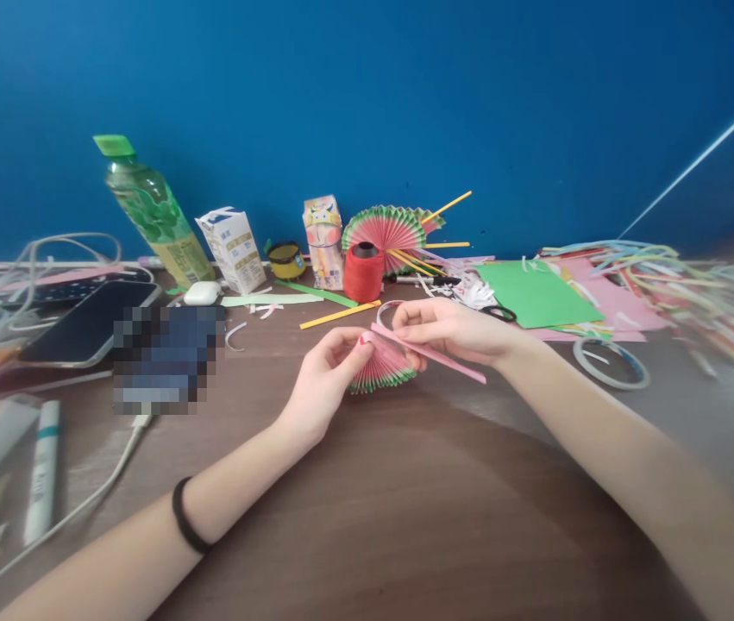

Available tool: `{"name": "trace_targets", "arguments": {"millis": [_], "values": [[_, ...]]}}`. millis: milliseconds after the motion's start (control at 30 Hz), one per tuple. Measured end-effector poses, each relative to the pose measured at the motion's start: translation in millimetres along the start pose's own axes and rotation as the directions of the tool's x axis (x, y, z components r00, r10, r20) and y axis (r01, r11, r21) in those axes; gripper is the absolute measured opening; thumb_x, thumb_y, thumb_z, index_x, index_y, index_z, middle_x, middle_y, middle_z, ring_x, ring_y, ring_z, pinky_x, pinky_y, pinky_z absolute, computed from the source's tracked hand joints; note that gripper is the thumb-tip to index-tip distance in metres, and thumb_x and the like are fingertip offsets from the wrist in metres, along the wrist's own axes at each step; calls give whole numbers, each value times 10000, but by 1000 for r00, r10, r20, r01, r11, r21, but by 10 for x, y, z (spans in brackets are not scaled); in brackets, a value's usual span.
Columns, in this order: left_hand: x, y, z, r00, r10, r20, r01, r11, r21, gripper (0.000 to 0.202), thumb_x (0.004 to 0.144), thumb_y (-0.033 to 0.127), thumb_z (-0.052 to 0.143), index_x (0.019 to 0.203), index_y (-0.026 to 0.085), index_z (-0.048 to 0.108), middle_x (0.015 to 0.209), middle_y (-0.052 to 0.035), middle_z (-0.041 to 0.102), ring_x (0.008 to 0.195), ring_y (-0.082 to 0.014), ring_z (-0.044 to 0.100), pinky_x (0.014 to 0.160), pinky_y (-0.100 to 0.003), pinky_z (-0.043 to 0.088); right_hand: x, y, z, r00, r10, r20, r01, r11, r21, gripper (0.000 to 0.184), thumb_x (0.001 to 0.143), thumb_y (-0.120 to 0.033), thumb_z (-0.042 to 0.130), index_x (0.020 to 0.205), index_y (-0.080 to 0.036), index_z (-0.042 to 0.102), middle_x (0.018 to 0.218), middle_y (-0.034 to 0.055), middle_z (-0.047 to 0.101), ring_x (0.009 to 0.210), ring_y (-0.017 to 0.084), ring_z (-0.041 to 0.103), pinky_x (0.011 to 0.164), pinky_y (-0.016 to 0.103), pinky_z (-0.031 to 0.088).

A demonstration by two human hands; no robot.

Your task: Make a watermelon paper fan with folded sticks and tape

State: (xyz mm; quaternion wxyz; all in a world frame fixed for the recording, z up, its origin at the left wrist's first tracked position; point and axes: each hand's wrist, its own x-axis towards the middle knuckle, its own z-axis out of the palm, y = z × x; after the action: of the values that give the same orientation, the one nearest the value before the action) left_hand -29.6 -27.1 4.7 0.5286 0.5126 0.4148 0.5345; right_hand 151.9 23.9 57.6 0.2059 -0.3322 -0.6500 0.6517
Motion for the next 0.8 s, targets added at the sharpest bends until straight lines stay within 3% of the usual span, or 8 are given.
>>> {"name": "trace_targets", "arguments": {"millis": [300, 800], "values": [[26, 70, 15, 991, -131, 20, 131, 948, -291, 202, 713, 263, 660, 869, 142, 619, 892, -45, 653, 728, -125, 586, 662, -255, 459, 39, 35, 1, 1000, 1, -28, 3, 991, 137, 79, 745, -166, 591, 704, -137, 530, 601, -10, 560, 518, 81, 550, 521, 207, 471], [15, 66, 15, 993, -116, 15, 115, 938, -328, 205, 682, 275, 695, 842, 157, 644, 838, -21, 645, 750, -124, 566, 692, -247, 431, 64, 70, 33, 999, 11, -33, -5, 985, 174, 73, 755, -162, 577, 704, -131, 533, 574, -16, 544, 488, 77, 541, 481, 193, 446]]}}
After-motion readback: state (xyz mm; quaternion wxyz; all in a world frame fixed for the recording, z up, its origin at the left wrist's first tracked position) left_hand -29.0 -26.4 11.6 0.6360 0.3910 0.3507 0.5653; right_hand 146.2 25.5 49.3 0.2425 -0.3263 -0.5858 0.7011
